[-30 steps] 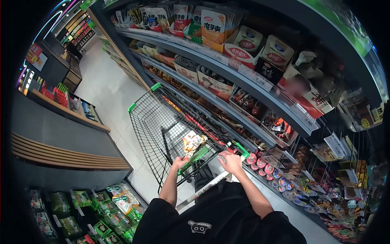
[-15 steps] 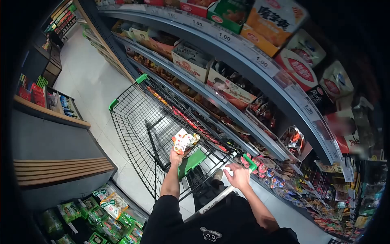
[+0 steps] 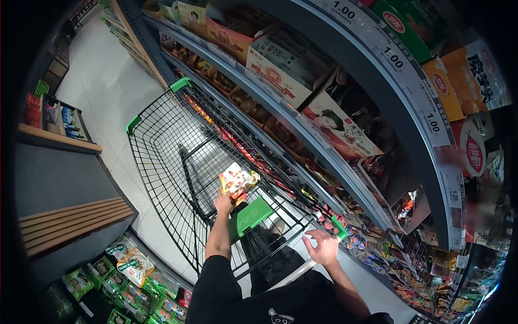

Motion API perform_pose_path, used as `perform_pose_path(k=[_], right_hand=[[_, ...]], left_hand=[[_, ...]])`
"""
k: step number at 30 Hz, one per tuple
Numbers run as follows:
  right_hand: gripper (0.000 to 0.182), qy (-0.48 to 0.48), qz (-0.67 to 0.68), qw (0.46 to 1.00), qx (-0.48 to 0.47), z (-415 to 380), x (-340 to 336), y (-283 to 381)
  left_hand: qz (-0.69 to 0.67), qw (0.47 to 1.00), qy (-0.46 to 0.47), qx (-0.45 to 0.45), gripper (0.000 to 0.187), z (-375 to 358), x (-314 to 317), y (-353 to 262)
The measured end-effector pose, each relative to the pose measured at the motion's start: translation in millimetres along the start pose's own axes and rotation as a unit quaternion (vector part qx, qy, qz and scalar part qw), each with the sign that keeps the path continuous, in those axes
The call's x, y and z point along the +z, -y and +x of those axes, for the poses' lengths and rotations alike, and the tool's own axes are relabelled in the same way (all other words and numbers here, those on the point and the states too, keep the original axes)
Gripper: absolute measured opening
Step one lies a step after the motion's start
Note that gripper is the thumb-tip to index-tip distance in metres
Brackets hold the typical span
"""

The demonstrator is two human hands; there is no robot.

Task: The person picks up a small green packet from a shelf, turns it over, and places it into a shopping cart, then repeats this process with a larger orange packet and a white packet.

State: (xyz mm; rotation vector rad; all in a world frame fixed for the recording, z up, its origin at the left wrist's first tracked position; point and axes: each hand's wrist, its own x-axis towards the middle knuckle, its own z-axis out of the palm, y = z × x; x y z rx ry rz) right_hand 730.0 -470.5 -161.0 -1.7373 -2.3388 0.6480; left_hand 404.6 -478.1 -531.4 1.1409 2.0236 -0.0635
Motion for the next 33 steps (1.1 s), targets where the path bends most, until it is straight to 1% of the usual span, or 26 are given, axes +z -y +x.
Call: perform_pose_path(k=[2,3,4,6,9,12,13,16,17,18,20,23,26,27,30,31,33], right_hand=[[0.017,0.004,0.009,1.0,0.006,0,0,0],[0.017,0.003,0.01,1.0,0.006,-1,0,0],[0.017,0.002,0.013,1.0,0.005,-1,1,-1],[0.018,0.007,0.016,1.0,0.007,-2,2,0],[0.019,0.014,0.014,1.0,0.008,-4,2,-3],[0.019,0.013,0.017,1.0,0.0,-6,4,-7],[0.019,0.014,0.019,1.0,0.0,-6,5,-8],[0.018,0.013,0.021,1.0,0.01,-8,5,-9],[0.018,0.012,0.021,1.0,0.014,-7,6,-9],[0.018,0.007,0.021,1.0,0.015,-6,6,-8],[0.018,-0.002,0.02,1.0,0.017,-5,6,-7],[0.016,-0.011,0.023,1.0,0.001,-3,8,-8],[0.015,-0.012,0.015,1.0,-0.009,0,4,-6],[0.015,-0.013,0.013,1.0,-0.012,-1,5,-7],[0.016,-0.008,0.018,1.0,-0.008,-2,6,-5],[0.017,-0.006,0.02,1.0,-0.003,-1,6,-5],[0.017,-0.01,0.024,1.0,-0.003,0,5,-4]], left_hand=[[0.033,0.998,0.021,0.057,0.045,16,31,16],[0.032,0.986,0.123,0.105,0.044,21,31,16],[0.055,0.986,0.123,0.102,0.053,21,36,11],[0.043,0.984,0.103,0.142,0.06,18,44,11],[0.077,0.99,0.05,0.108,0.062,0,40,-8],[-0.013,0.999,0.038,0.032,0.06,6,36,-8],[-0.007,0.999,0.03,0.026,0.058,12,35,-4],[-0.074,0.997,0.021,-0.005,0.056,25,32,15],[-0.052,0.998,0.02,-0.031,0.054,6,3,0],[-0.046,0.999,-0.011,-0.022,0.054,6,-1,1],[-0.031,0.999,-0.023,-0.024,0.039,1,-12,-4],[-0.02,0.999,0.027,-0.016,0.022,13,-10,-2],[-0.096,0.993,-0.043,-0.045,0.02,34,18,11],[-0.156,0.981,-0.073,-0.095,0.022,33,17,8],[-0.165,0.975,-0.028,-0.145,0.021,33,6,4],[-0.161,0.978,-0.024,-0.128,0.023,31,2,3],[-0.165,0.973,-0.049,-0.151,0.024,42,6,2]])
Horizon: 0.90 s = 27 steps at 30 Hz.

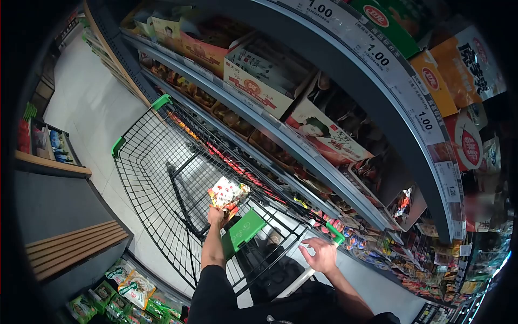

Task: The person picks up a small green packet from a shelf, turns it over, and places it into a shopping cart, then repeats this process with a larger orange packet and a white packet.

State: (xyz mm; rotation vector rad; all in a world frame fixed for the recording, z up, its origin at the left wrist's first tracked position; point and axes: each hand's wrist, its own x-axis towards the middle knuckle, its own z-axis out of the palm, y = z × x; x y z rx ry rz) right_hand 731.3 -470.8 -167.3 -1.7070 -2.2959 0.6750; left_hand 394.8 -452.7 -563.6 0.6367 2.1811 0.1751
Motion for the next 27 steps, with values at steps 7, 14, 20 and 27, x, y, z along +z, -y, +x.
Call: perform_pose_path(k=[7,14,20,27], right_hand=[[0.016,0.003,-0.011,1.0,-0.005,-3,2,-3],[0.02,0.021,-0.002,1.0,0.002,-9,-2,-4],[0.027,0.007,0.02,0.999,-0.034,-21,-6,-14],[0.024,-0.074,0.04,0.99,-0.115,-32,-4,-21]], left_hand=[[-0.176,0.981,0.052,-0.068,0.03,5,-1,-8],[-0.233,0.967,0.107,-0.005,0.035,-62,-29,-8],[-0.343,0.924,0.06,0.157,0.031,-124,-68,-15],[-0.327,0.845,-0.015,0.424,0.019,-274,-131,-153]])
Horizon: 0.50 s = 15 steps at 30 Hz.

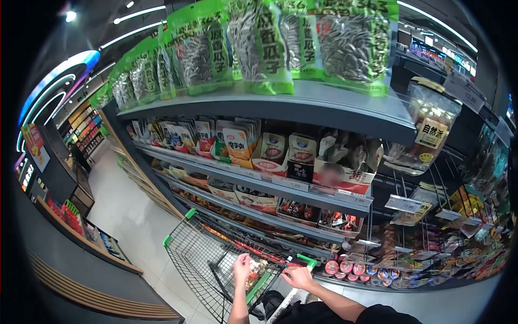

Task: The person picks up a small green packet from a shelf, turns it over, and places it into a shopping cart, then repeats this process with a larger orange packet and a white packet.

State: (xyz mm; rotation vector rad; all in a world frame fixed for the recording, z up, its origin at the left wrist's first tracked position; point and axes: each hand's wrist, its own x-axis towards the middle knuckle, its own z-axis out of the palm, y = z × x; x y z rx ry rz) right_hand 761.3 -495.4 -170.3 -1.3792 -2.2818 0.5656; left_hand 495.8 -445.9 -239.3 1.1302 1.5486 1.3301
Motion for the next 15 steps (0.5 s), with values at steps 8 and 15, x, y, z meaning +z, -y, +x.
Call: perform_pose_path(k=[8,15], right_hand=[[0.027,-0.014,-0.004,1.0,-0.019,-17,7,-10],[0.027,-0.004,0.015,0.999,-0.032,-21,1,-22]], left_hand=[[0.12,0.955,0.104,0.249,0.017,11,135,-211],[0.372,0.89,0.053,0.26,0.026,54,218,-204]])
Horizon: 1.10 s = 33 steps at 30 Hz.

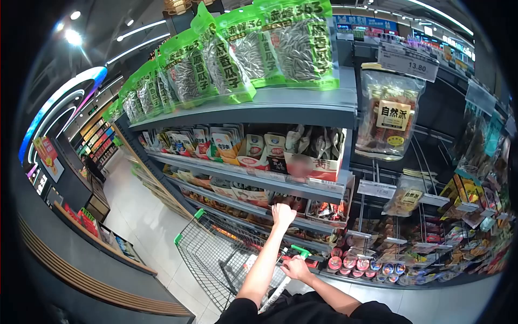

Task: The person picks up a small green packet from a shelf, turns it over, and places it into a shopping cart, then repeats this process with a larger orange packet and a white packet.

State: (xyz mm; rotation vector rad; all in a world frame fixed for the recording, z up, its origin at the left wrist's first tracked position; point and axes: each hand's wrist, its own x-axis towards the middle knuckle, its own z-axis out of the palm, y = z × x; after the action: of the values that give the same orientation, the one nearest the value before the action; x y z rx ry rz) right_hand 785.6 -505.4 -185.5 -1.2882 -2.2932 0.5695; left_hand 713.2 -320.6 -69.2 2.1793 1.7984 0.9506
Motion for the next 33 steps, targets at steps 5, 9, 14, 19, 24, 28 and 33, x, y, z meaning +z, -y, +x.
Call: perform_pose_path(k=[5,9,14,19,24,28,33], right_hand=[[0.024,-0.003,0.026,1.0,-0.01,-3,-3,-5],[0.024,0.003,0.035,0.999,-0.016,-6,-7,-5],[0.023,-0.006,0.045,0.999,-0.019,-9,-4,-10],[0.024,-0.002,0.046,0.999,-0.015,-12,-13,-7],[0.022,0.006,0.122,0.992,0.015,-6,-18,-11],[0.028,-0.082,0.347,0.925,0.133,15,-36,-12],[0.037,-0.084,0.643,0.75,0.131,55,-103,3]], left_hand=[[0.115,0.993,-0.012,0.028,0.026,12,18,-10],[0.118,0.992,0.025,-0.036,0.02,19,18,-13],[-0.033,0.997,-0.05,-0.053,0.019,30,7,14],[-0.398,0.876,0.021,-0.272,0.015,26,-13,44],[-0.48,0.853,-0.055,-0.2,0.019,-43,-51,23],[-0.496,0.84,-0.125,-0.184,0.015,-103,-64,13],[-0.488,0.841,-0.132,-0.192,0.014,-143,-69,0]])
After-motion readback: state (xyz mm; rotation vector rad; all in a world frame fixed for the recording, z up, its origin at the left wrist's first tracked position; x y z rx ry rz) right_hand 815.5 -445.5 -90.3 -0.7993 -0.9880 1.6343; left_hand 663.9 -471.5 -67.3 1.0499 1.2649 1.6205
